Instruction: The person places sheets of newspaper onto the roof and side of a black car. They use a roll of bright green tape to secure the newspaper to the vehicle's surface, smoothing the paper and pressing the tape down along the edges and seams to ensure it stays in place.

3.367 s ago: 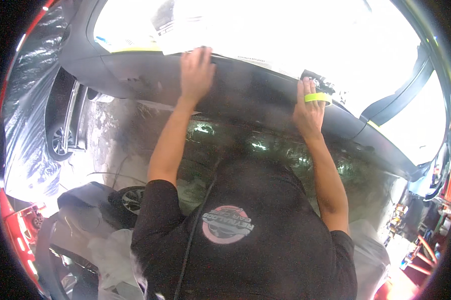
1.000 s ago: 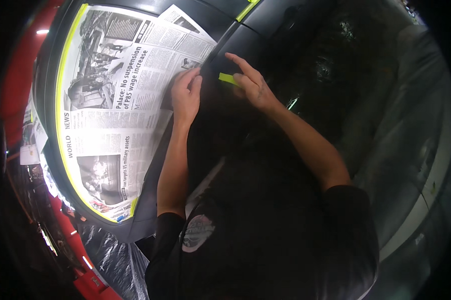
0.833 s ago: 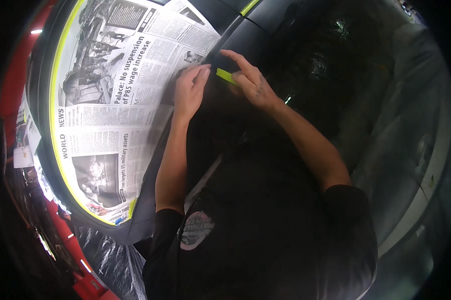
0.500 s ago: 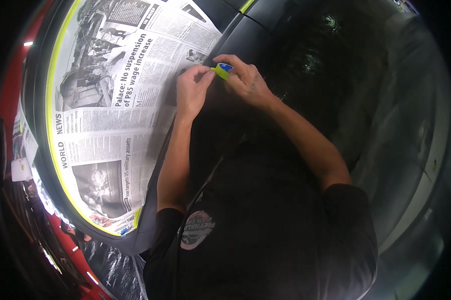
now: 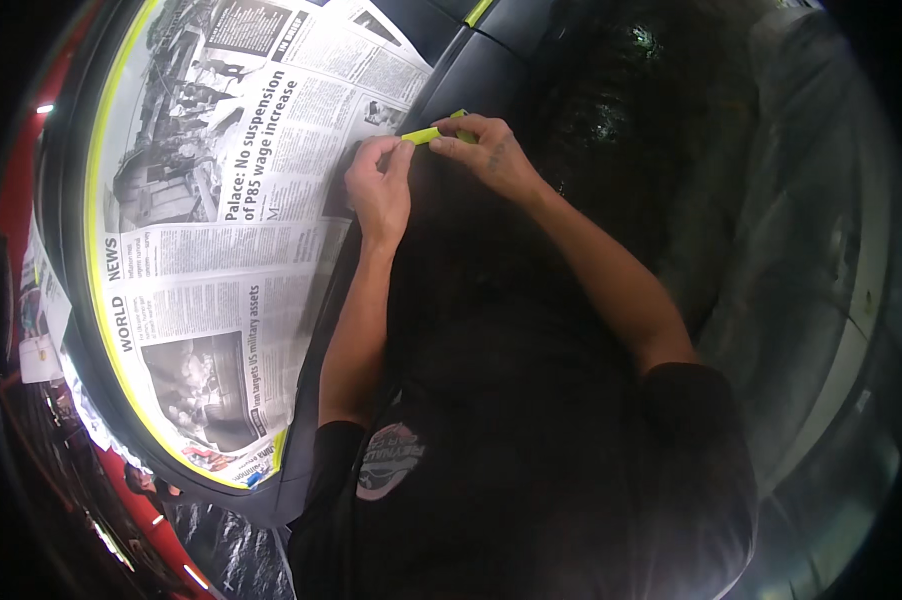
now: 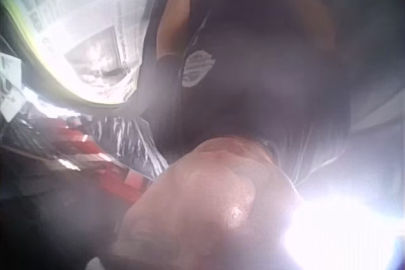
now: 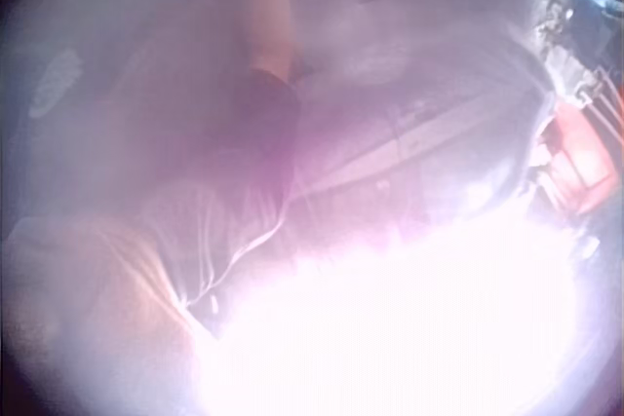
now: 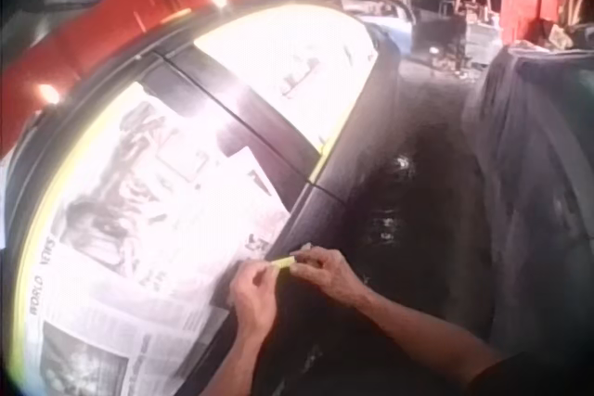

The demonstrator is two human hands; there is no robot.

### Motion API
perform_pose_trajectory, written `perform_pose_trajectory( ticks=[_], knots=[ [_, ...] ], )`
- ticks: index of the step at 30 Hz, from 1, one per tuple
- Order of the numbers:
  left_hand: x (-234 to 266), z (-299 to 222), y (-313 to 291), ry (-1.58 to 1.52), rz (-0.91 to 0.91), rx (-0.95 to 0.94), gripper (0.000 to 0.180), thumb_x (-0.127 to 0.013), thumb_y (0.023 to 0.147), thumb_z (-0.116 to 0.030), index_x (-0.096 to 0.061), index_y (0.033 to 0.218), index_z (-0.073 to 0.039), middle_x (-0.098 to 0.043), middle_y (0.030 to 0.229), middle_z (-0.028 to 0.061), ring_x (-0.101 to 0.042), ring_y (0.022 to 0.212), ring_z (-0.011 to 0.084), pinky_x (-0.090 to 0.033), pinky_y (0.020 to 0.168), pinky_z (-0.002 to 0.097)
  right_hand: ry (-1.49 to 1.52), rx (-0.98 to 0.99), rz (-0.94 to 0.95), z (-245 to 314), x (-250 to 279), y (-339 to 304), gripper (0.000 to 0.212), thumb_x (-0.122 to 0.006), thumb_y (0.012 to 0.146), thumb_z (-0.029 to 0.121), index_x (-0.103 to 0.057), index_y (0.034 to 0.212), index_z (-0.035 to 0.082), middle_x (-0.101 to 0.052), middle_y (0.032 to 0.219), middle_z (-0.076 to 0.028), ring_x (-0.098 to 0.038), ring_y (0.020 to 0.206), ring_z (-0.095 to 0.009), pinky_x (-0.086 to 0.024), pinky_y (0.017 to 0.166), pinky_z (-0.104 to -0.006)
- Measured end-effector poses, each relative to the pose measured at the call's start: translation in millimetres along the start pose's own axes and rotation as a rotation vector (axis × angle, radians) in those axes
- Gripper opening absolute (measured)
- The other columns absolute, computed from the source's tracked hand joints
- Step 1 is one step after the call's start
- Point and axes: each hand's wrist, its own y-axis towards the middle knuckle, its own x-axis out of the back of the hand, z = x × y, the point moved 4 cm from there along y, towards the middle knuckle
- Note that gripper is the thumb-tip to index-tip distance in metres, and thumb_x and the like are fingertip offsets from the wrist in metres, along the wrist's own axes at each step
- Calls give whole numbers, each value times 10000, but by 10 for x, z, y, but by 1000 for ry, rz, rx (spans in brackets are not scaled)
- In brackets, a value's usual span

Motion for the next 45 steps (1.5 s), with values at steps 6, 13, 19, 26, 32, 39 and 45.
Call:
perform_pose_trajectory(
  ticks=[6, 13, 19, 26, 32, 39, 45],
  knots=[
    [36, -24, 13, -14, 22, -21, 164, -756, 947, -87, -736, 997, 68, -728, 1024, 130, -692, 950, 242, -523, 888, 343, 149, -101, 8, -97, 38, 81, 260, -795, 949, 223, -791, 1055, -14, -656, 793, 29, -561, 683, -42, -427, 604, -240],
    [35, -94, -24, -29, -154, -15, 388, -683, 937, 35, -653, 1323, 14, -699, 1100, 170, -692, 937, 295, -553, 848, 382, -44, -59, -133, 59, 482, 294, 222, -714, 945, 171, -786, 1005, -30, -655, 762, -2, -567, 675, -62, -447, 610, -254],
    [16, 19, -47, -68, -145, -51, 345, -548, 1003, 34, -602, 1343, 20, -711, 1186, 165, -690, 1114, 269, -528, 1001, 382, 0, 16, 393, 393, -37, 331, 196, -728, 994, 188, -742, 1079, 12, -658, 839, 3, -625, 670, -82, -483, 623, -251],
    [61, 26, -105, -38, -294, -141, 322, -519, 969, 91, -639, 1254, 2, -696, 1177, 193, -709, 1058, 299, -554, 944, 383, -100, 122, 327, 229, -249, 550, 230, -683, 1010, 232, -676, 1117, 27, -743, 1030, -75, -689, 648, -136, -554, 633, -308],
    [615, 114, -1033, 644, -458, -148, 355, -609, 842, 82, -697, 1180, 18, -652, 1181, 177, -617, 1103, 385, -480, 979, 502, -280, 238, 350, 419, -266, 498, 232, -646, 1014, 226, -638, 1080, 4, -763, 1246, -134, -724, 653, -191, -566, 655, -328],
    [877, 271, -1473, 838, -418, -86, 408, -628, 863, 19, -707, 1261, -16, -629, 1247, 123, -562, 1124, 360, -440, 1009, 481, -280, 177, 337, 433, -278, 477, 251, -664, 1003, 238, -681, 1073, -2, -788, 1096, -135, -731, 700, -174, -541, 639, -312],
    [855, 271, -1509, 862, -443, -92, 382, -664, 899, -49, -698, 1280, -31, -620, 1284, 114, -557, 1175, 348, -420, 1035, 491, -279, 41, 452, 406, -698, -48, 300, -722, 969, 286, -758, 1090, 14, -687, 734, -61, -665, 653, -115, -504, 583, -296]
  ],
)
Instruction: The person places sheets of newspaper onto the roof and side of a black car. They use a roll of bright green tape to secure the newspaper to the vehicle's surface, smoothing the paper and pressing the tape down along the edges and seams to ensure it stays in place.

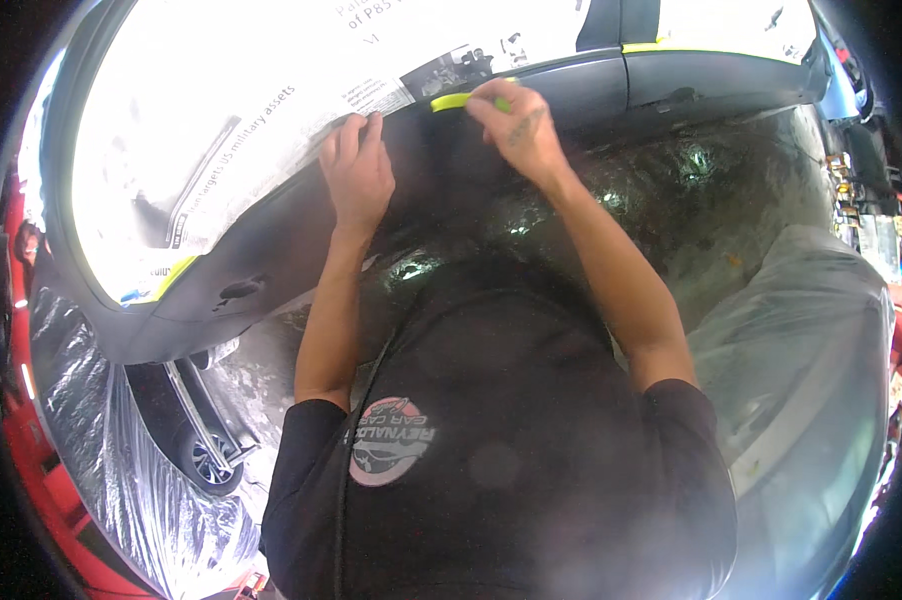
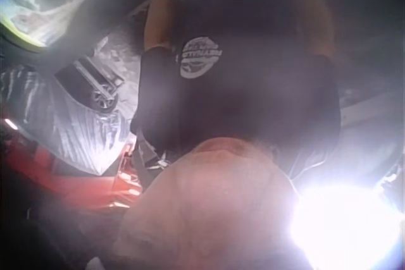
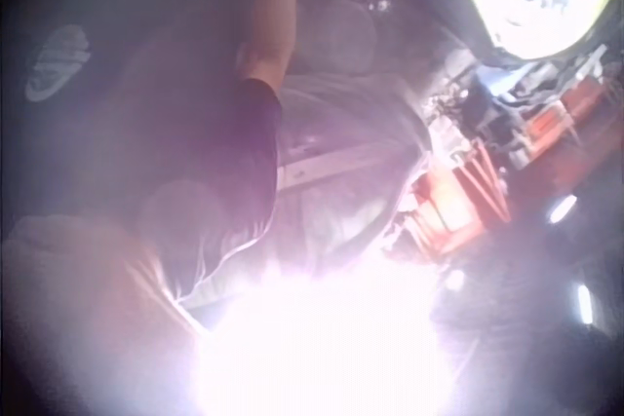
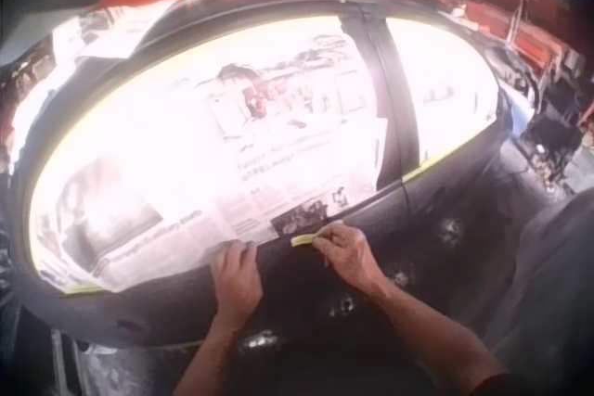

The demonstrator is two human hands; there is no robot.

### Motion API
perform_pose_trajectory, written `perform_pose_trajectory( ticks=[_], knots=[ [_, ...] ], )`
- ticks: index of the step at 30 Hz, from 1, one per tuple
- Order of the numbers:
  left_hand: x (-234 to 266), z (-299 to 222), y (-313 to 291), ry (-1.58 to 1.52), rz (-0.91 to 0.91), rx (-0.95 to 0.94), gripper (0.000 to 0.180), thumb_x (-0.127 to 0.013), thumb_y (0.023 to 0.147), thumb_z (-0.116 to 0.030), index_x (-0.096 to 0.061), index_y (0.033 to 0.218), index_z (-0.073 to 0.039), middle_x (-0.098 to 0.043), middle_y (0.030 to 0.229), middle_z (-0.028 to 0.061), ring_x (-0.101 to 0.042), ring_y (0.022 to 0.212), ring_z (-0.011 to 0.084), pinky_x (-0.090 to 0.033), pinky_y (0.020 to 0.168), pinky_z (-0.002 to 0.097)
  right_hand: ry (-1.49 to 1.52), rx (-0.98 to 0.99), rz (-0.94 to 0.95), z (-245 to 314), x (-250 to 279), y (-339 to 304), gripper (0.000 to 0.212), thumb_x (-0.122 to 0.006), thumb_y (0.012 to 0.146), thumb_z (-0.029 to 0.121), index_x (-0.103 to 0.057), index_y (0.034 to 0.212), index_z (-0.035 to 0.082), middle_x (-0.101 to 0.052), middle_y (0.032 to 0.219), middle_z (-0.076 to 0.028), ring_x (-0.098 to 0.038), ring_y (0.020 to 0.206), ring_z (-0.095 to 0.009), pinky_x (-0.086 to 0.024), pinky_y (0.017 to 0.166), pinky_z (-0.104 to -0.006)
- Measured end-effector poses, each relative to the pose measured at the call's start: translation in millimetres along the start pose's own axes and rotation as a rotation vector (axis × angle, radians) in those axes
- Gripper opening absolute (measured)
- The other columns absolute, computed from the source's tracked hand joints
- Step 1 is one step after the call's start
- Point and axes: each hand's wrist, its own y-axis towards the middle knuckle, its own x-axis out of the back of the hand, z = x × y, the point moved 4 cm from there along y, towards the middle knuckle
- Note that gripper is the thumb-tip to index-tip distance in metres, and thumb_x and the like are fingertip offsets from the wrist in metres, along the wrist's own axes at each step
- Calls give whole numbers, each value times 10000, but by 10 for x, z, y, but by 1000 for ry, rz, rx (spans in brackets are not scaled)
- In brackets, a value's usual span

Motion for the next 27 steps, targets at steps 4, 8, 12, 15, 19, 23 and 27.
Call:
perform_pose_trajectory(
  ticks=[4, 8, 12, 15, 19, 23, 27],
  knots=[
    [5, 21, 11, -121, -38, 91, 318, -685, 939, -108, -688, 1249, -39, -637, 1269, 134, -564, 1179, 353, -416, 1040, 493, -51, -40, 69, 172, -353, 77, 289, -730, 947, 263, -771, 1046, -6, -685, 728, -72, -650, 614, -124, -519, 580, -302],
    [-40, 59, 25, -250, -160, 189, 233, -716, 944, -152, -687, 1152, -50, -674, 1206, 141, -591, 1134, 363, -418, 1014, 488, -86, -89, 94, 265, -541, 228, 285, -719, 932, 251, -775, 1015, -17, -683, 719, -86, -636, 561, -138, -534, 571, -312],
    [-103, 39, 83, -242, -259, 228, 191, -754, 922, -183, -685, 1054, -64, -689, 1123, 114, -609, 1059, 363, -422, 946, 476, -161, -123, 99, 360, -631, 245, 284, -699, 933, 250, -776, 998, -16, -688, 715, -108, -656, 536, -156, -553, 570, -330],
    [-160, -3, 106, -155, -293, 249, 176, -781, 899, -196, -686, 987, -77, -671, 1064, 92, -591, 1022, 341, -412, 913, 472, -260, -119, 89, 374, -653, 264, 249, -677, 935, 220, -783, 984, 0, -737, 805, -130, -689, 540, -195, -579, 599, -342],
    [-255, -18, 115, -130, -338, 304, 162, -799, 879, -194, -688, 942, -94, -641, 1024, 76, -566, 1002, 328, -395, 893, 474, -345, 31, 72, 270, -703, 307, 218, -680, 934, 206, -777, 954, 13, -765, 924, -117, -726, 598, -250, -603, 660, -367],
    [-269, -41, 131, -104, -337, 340, 155, -807, 869, -187, -687, 922, -105, -618, 1013, 70, -556, 996, 326, -383, 882, 478, -528, 272, 28, 161, -706, 336, 210, -697, 930, 220, -746, 908, 17, -755, 909, -122, -730, 655, -328, -601, 693, -410],
    [-332, -16, 109, -110, -397, 372, 118, -819, 845, -175, -724, 902, -135, -587, 976, 44, -543, 1008, 289, -376, 889, 465, -711, 504, -55, -10, -771, 418, 223, -713, 917, 238, -709, 850, 26, -733, 841, -191, -710, 717, -420, -581, 696, -485]
  ],
)
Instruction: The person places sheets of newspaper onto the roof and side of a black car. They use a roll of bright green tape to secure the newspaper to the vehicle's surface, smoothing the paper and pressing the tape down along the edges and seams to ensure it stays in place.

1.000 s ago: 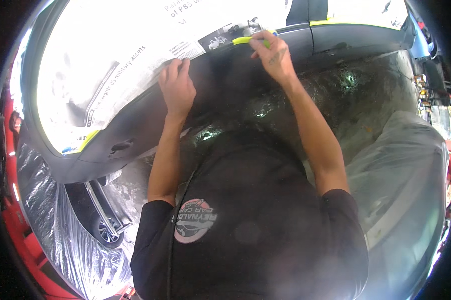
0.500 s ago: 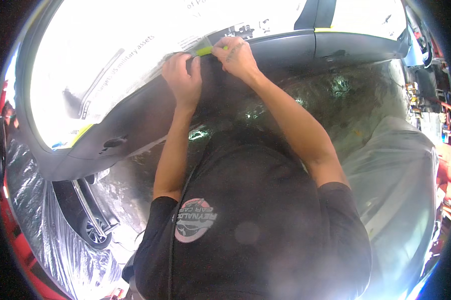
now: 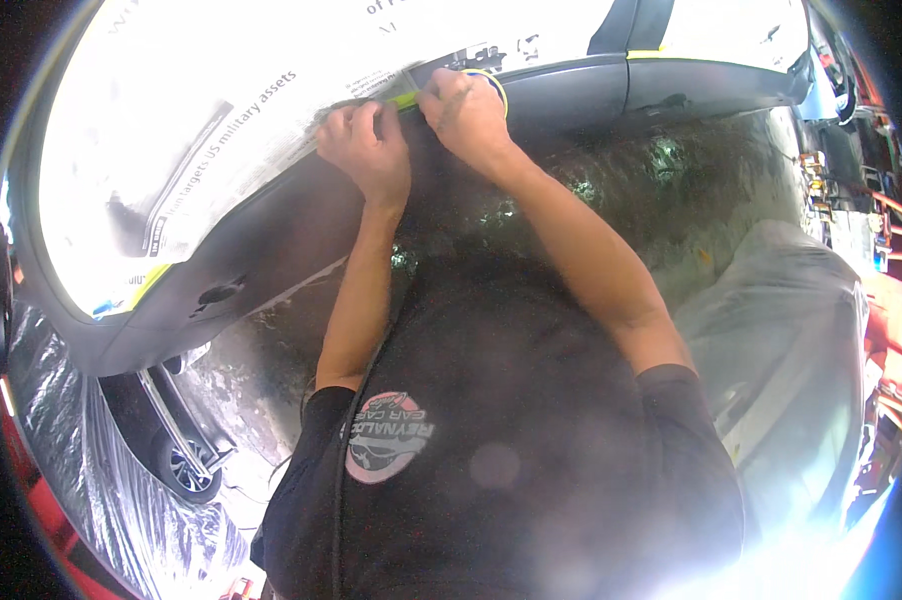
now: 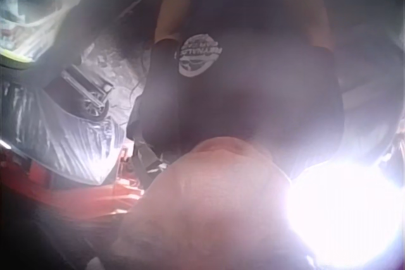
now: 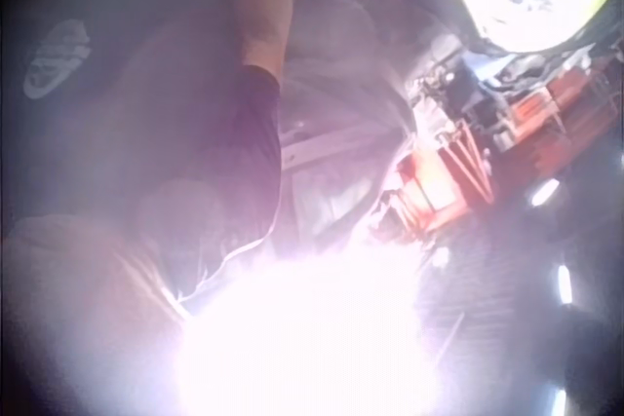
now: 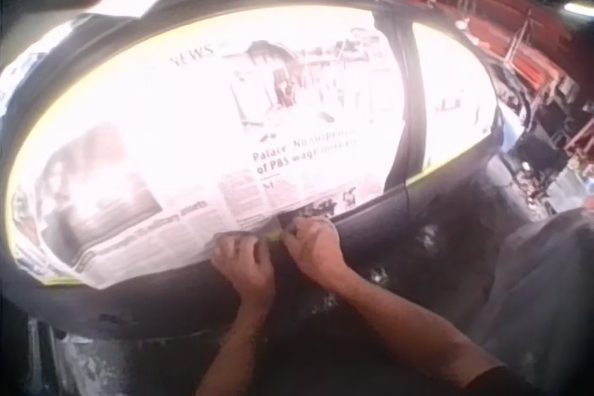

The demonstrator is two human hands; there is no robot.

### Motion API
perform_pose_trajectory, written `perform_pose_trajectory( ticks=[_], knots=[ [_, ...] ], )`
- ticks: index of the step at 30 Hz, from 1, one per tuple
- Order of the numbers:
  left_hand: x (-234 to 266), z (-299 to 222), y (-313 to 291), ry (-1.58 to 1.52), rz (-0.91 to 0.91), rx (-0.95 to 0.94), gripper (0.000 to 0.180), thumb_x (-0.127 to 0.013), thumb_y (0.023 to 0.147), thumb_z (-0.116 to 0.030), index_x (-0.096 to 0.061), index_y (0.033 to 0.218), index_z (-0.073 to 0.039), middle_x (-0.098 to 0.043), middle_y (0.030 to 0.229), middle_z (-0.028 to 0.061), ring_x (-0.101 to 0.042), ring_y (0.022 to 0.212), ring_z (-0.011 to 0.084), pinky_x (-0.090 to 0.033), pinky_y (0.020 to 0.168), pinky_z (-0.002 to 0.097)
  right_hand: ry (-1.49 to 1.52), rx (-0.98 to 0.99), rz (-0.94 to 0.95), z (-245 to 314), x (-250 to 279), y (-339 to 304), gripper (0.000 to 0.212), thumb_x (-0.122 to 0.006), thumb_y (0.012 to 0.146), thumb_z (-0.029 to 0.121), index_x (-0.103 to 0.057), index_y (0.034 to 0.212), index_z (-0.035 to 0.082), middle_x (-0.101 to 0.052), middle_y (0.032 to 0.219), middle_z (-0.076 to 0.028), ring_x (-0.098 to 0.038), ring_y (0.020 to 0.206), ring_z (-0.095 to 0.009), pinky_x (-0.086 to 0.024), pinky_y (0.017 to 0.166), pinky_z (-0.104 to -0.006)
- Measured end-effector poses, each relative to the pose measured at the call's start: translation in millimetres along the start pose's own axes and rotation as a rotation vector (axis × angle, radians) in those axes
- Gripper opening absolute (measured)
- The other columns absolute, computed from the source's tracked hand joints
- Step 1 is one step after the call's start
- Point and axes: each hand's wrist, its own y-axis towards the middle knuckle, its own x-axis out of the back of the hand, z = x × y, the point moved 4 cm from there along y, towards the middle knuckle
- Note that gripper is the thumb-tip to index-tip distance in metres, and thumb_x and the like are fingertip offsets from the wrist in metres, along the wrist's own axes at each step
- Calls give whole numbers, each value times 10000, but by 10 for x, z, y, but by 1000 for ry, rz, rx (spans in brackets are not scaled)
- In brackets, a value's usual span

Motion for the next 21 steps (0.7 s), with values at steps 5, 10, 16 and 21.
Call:
perform_pose_trajectory(
  ticks=[5, 10, 16, 21],
  knots=[
    [-25, 28, -41, 41, 6, -98, 77, -762, 849, -154, -765, 924, -171, -567, 996, 35, -530, 1021, 284, -372, 907, 476, -46, -142, 73, 194, 205, 115, 230, -770, 900, 242, -735, 901, 15, -735, 772, -198, -728, 755, -403, -578, 718, -482],
    [-9, -2, -12, 111, 40, -181, 116, -722, 844, -147, -778, 940, -179, -558, 1001, 30, -527, 1021, 273, -369, 929, 483, -203, -40, -18, 97, 333, 53, 186, -739, 921, 214, -750, 1008, 50, -736, 778, -195, -731, 748, -394, -580, 677, -486],
    [6, -53, 2, 132, 4, -200, 114, -723, 841, -144, -776, 935, -177, -558, 969, 18, -538, 991, 261, -366, 935, 475, -227, 286, -41, 305, 248, -163, 461, -673, 855, 16, -734, 1292, 150, -731, 992, -122, -728, 715, -286, -609, 640, -395],
    [61, 87, -57, 202, 108, -290, 161, -785, 874, -202, -797, 1034, -203, -624, 1079, 36, -562, 1015, 287, -407, 880, 461, -226, 414, -91, 155, 191, -229, 532, -673, 805, 30, -727, 1320, 155, -721, 980, -148, -726, 768, -308, -614, 667, -407]
  ],
)
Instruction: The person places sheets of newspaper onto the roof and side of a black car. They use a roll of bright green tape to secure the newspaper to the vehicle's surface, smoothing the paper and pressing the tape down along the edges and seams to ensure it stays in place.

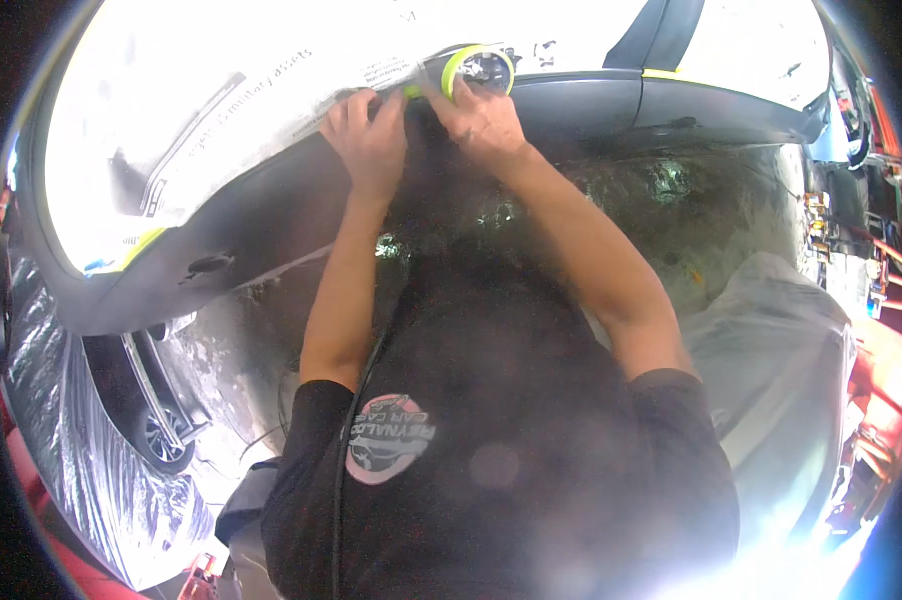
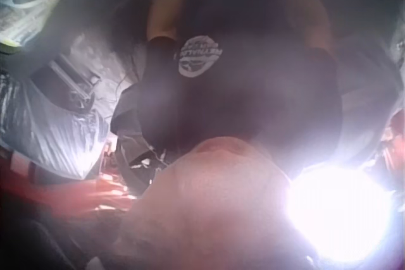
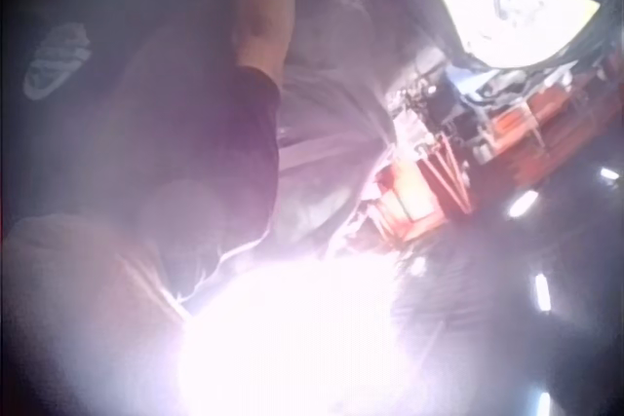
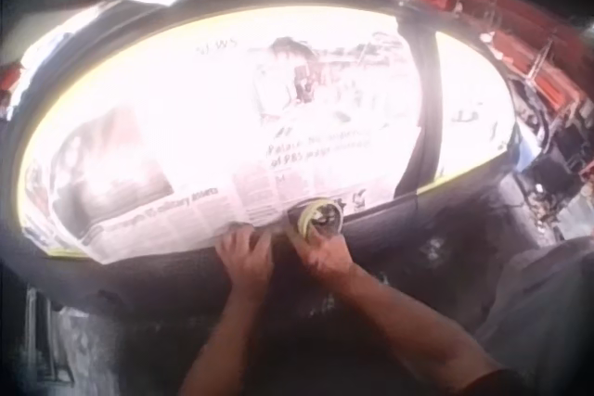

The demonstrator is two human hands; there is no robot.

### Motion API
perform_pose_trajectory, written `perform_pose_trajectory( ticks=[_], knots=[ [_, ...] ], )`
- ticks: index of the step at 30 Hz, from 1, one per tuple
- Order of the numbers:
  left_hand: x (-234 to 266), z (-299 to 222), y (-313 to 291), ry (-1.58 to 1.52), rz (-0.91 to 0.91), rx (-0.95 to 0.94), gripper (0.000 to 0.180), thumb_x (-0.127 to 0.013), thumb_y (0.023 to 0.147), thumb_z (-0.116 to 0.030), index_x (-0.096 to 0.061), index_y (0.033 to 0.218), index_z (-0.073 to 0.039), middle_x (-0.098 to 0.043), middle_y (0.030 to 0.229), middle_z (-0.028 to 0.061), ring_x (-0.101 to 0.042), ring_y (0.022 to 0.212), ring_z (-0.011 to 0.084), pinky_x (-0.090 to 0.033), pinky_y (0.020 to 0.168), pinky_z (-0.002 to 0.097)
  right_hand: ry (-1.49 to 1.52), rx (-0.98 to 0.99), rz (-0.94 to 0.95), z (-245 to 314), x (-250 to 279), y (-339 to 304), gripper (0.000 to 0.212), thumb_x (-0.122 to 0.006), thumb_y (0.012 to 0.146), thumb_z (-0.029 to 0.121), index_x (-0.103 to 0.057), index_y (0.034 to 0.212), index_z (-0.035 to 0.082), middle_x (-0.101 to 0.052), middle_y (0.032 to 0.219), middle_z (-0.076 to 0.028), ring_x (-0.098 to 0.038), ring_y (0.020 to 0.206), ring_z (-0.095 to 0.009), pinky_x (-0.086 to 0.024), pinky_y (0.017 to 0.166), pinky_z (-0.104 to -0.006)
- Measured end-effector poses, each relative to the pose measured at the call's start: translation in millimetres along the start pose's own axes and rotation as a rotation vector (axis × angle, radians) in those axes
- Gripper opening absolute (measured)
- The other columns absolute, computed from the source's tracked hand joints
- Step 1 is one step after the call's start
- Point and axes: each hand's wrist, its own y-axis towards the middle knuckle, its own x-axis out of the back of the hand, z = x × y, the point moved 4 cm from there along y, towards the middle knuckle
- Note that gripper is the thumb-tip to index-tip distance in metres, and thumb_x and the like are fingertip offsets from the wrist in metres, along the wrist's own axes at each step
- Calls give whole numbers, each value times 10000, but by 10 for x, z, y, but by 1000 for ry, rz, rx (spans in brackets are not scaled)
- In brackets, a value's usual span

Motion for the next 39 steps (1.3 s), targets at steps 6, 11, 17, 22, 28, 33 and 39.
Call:
perform_pose_trajectory(
  ticks=[6, 11, 17, 22, 28, 33, 39],
  knots=[
    [387, 500, -149, -18, -124, -46, 191, -824, 822, -141, -792, 1009, -158, -655, 1084, 36, -611, 1024, 274, -465, 874, 438, 61, -49, 155, -165, 120, -82, 544, -653, 922, 90, -645, 1454, 201, -726, 1103, -201, -732, 828, -372, -617, 660, -460],
    [1025, 1261, -272, 133, -115, 4, 283, -837, 849, -150, -787, 1128, -133, -672, 1140, 86, -637, 1083, 329, -511, 956, 460, 246, -188, 176, -228, 603, -249, 385, -594, 982, 22, -698, 1339, 122, -697, 1040, -227, -718, 840, -406, -585, 712, -450],
    [1597, 1774, -406, 341, -159, 126, 241, -782, 894, -96, -780, 1135, -83, -682, 1163, 127, -645, 1072, 331, -517, 950, 454, 681, -266, 222, 37, 733, -225, 346, -538, 1030, 69, -577, 1374, 89, -660, 1095, -259, -698, 861, -411, -568, 799, -449],
    [1605, 997, -440, -102, -246, 502, 236, -748, 930, -48, -764, 1166, -37, -680, 1232, 134, -631, 1158, 340, -489, 1014, 441, 1298, -506, 423, 194, 835, -160, 415, -518, 968, 76, -534, 1379, 131, -608, 1049, -51, -566, 932, -151, -481, 820, -314],
    [1806, -616, 126, -1046, 227, 420, 371, -700, 984, -24, -678, 1355, -15, -641, 1330, 126, -616, 1250, 259, -480, 1070, 358, 1354, -233, 517, 634, 1372, 303, 455, -499, 880, -28, -569, 1326, 27, -612, 903, -59, -509, 704, -92, -401, 648, -258],
    [1928, -644, 175, -1061, 255, 465, 296, -745, 953, 9, -718, 1247, -3, -657, 1190, 74, -629, 1065, 166, -519, 924, 299, 1246, -42, 296, 686, 1486, 311, 371, -610, 848, -137, -673, 1190, -7, -693, 1119, -85, -696, 855, -138, -554, 769, -284],
    [1897, -693, 118, -1027, 58, 562, 221, -796, 916, -9, -754, 1133, -21, -699, 1046, 63, -646, 969, 162, -524, 864, 303, 800, 67, -193, 730, 1661, 272, 257, -771, 851, -21, -744, 1105, 9, -740, 1120, -138, -747, 1010, -261, -605, 876, -350]
  ],
)
